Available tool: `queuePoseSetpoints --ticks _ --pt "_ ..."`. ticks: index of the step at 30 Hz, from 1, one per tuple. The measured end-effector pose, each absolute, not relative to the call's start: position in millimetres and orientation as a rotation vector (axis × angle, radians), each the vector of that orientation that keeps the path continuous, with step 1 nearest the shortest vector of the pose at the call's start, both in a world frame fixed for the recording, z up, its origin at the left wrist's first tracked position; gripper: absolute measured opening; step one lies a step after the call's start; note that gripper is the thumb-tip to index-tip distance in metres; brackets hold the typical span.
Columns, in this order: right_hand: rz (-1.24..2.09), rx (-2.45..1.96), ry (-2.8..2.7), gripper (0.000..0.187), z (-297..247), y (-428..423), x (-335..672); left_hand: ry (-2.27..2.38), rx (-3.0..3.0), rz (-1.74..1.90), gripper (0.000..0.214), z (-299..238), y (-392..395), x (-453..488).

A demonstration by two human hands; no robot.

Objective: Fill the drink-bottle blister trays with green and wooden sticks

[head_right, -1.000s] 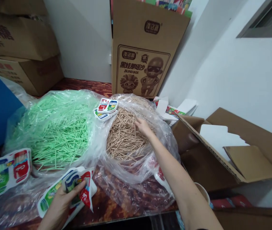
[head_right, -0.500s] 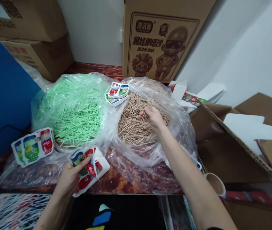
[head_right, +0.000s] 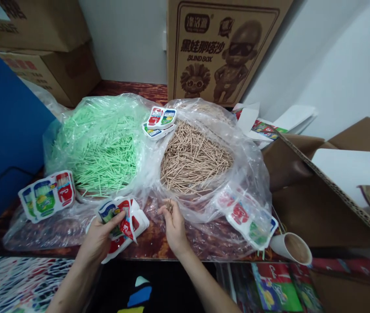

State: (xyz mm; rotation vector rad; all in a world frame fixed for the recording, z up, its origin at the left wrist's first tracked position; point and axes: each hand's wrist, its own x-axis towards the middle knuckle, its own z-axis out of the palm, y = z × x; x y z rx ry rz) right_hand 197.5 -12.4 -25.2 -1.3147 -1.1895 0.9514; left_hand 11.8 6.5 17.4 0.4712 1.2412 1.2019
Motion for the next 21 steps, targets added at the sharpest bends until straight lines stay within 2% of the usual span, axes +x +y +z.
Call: queuePoseSetpoints --ticks 4,17,21 --pt "0.981 -1.297 -1.209 0.024 -27 -9 200 1.237 0.468 1.191 0.031 20 5 15" --pt "1.131 -1.294 -1.108 0.018 -41 -16 194 1.234 0.408 1.208 0.034 19 4 13" --pt "1.164 -1.272 -1.037 0.017 -29 -11 194 1.247 0.411 1.212 0.035 16 3 11"
